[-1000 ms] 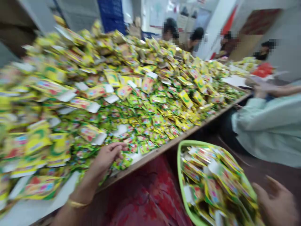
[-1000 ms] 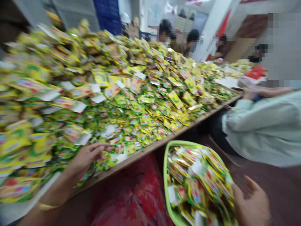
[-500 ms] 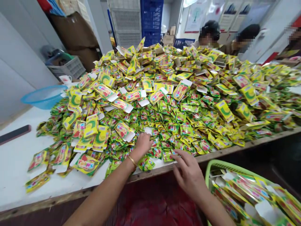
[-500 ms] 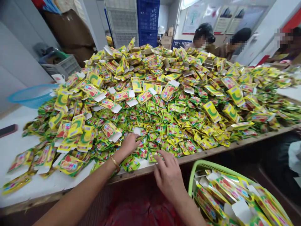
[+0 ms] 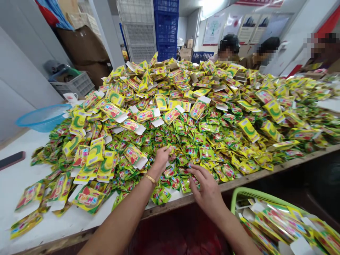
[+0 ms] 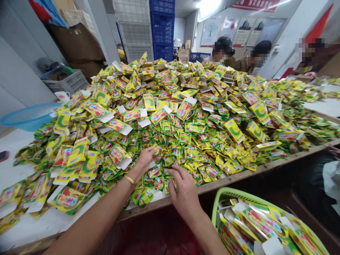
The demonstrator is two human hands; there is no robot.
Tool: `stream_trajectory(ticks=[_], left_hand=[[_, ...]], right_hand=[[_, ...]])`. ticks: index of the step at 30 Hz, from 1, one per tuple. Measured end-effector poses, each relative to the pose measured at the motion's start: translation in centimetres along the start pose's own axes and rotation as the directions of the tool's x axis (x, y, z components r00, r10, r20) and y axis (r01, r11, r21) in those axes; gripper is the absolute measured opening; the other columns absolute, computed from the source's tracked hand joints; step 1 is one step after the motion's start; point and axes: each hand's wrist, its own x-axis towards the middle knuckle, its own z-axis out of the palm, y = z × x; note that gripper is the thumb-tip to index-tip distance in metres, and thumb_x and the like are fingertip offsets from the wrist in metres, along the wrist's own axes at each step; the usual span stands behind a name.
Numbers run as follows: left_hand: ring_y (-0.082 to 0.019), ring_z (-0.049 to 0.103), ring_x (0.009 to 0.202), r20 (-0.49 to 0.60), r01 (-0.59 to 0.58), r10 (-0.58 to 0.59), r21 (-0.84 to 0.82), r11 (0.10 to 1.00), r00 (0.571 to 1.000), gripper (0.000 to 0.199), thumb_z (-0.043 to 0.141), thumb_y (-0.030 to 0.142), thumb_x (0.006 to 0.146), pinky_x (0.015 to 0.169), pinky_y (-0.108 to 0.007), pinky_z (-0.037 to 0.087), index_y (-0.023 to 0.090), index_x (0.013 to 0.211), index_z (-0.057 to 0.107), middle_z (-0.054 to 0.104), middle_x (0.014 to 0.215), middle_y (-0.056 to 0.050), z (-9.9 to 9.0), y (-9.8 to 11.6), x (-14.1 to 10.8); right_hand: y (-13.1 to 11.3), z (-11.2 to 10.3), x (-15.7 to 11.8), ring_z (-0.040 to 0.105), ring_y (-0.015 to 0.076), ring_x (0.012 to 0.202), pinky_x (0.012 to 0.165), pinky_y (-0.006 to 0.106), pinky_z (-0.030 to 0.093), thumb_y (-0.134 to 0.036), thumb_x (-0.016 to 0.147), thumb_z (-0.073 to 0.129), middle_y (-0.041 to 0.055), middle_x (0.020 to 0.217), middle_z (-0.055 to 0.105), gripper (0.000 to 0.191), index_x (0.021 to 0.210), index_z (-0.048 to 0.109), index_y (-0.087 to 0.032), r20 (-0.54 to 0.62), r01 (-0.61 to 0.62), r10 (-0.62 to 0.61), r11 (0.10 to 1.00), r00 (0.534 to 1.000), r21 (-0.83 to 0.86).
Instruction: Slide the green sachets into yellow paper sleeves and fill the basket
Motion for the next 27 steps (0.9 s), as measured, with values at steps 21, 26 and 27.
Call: stream_trajectory(ticks=[21,26,27], left_hand=[[-0.010,0.054,0.061,0.275,0.237,-0.158,-0.284,0.929,0.949,0.036,0.082,0.034,0.046,0.060,-0.024,0.046,0.014,0.063,0.057,0.059,0.067,0.001,-6.1,0.6,-7.5],[-0.007,0.043,0.056,0.126,0.090,-0.064,-0.211,0.973,0.990,0.034,0.077,0.038,0.052,0.055,-0.019,0.036,0.015,0.058,0.052,0.048,0.057,0.005,-5.3,0.0,-9.0],[-0.007,0.043,0.056,0.111,0.081,-0.057,-0.232,0.969,0.992,0.033,0.075,0.038,0.053,0.056,-0.020,0.036,0.015,0.059,0.053,0.049,0.058,0.005,-5.0,-0.2,-9.1]], right_hand=[[-1.9,4.2,2.6,0.062,0.0190,0.074,0.062,0.032,0.053,-0.057,0.063,0.067,0.0071,0.088,0.067,0.053,0.095,0.064,-0.015,0.485,-0.695,0.571,0.225,0.662,0.683],[-3.4,4.8,3.1,0.053,0.0095,0.057,0.051,0.020,0.044,-0.053,0.046,0.078,-0.0022,0.066,0.060,0.056,0.085,0.060,-0.016,0.492,-0.687,0.633,0.088,0.597,0.721],[-3.6,4.8,2.9,0.052,0.0092,0.058,0.051,0.020,0.044,-0.054,0.046,0.078,-0.0025,0.066,0.060,0.056,0.084,0.059,-0.017,0.479,-0.680,0.644,0.087,0.596,0.728]])
